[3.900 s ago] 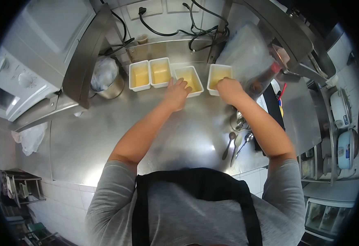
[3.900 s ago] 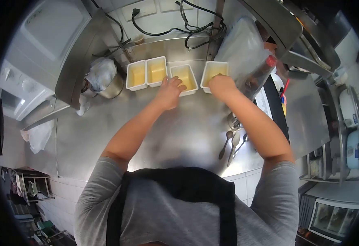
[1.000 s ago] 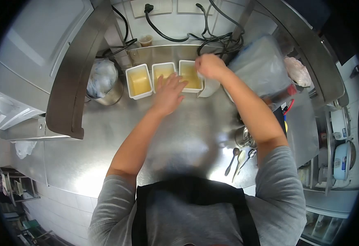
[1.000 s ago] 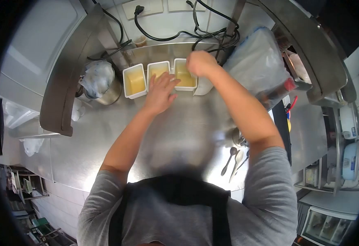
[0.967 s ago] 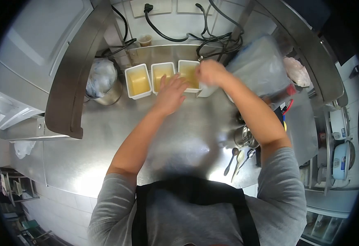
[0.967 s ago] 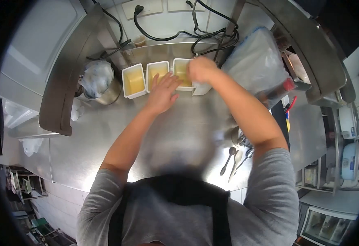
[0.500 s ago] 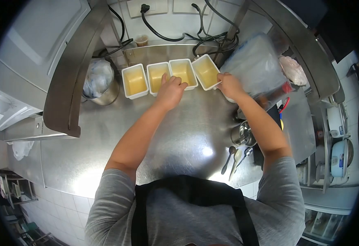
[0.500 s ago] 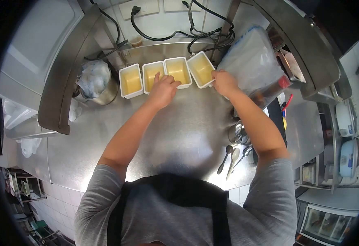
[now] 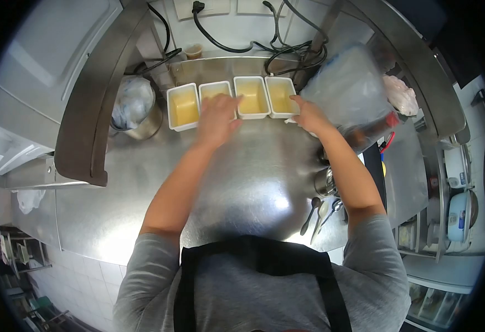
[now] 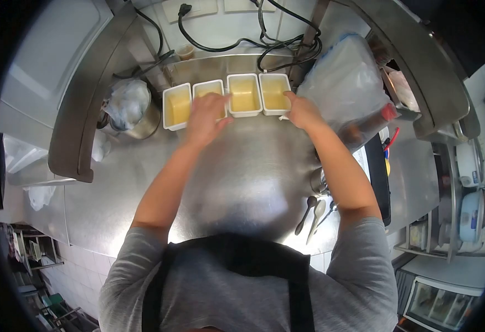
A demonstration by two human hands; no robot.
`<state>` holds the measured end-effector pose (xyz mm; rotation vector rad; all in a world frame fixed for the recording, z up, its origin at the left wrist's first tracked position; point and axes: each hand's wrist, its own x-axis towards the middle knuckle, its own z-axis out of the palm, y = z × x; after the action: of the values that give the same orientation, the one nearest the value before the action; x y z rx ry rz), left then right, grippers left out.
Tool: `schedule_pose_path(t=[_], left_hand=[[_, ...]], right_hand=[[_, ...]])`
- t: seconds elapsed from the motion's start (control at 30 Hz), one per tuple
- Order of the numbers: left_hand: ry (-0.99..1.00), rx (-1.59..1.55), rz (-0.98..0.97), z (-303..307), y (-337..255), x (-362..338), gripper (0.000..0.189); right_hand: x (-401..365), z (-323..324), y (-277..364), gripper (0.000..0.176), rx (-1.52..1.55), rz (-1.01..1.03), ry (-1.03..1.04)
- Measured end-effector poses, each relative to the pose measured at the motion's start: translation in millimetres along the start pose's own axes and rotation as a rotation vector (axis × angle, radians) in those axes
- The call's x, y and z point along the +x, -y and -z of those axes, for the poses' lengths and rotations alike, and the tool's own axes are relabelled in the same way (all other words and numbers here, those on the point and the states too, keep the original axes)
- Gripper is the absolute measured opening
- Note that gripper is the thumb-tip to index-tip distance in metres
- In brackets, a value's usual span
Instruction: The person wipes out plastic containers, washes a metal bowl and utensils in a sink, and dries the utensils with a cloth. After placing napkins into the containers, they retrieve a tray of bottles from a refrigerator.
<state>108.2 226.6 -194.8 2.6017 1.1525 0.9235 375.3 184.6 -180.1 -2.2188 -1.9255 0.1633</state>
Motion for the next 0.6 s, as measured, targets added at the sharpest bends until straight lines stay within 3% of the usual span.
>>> schedule_pose_path(t=[0.07, 0.17, 0.23, 0.47, 0.57, 0.6], left_hand=[[-0.117, 0.027, 0.115, 26, 13, -20, 0.056], [-0.08, 0.216, 0.269, 31, 43, -53, 0.053], [-0.079, 0.084, 0.193, 23, 65, -61, 0.051], [-0.047, -0.127, 0.09, 12, 82, -49, 0.038], [0.014, -0.201, 0.292, 16, 76, -46, 0.032], [-0.005, -0.194, 0.27, 18, 74, -45, 0.031]], right_hand=[[-9, 15, 23, 0.035, -0.065, 0.053, -0.043], [-15, 10, 52, 0.04, -0.028, 0.253, -0.083], [-12, -9, 72, 0.044, -0.043, 0.434, -0.088], [-5, -37, 110, 0.027, -0.123, 0.425, -0.23], [2, -46, 107, 0.025, -0.106, 0.421, -0.281], [3, -47, 107, 0.024, -0.115, 0.423, -0.295]])
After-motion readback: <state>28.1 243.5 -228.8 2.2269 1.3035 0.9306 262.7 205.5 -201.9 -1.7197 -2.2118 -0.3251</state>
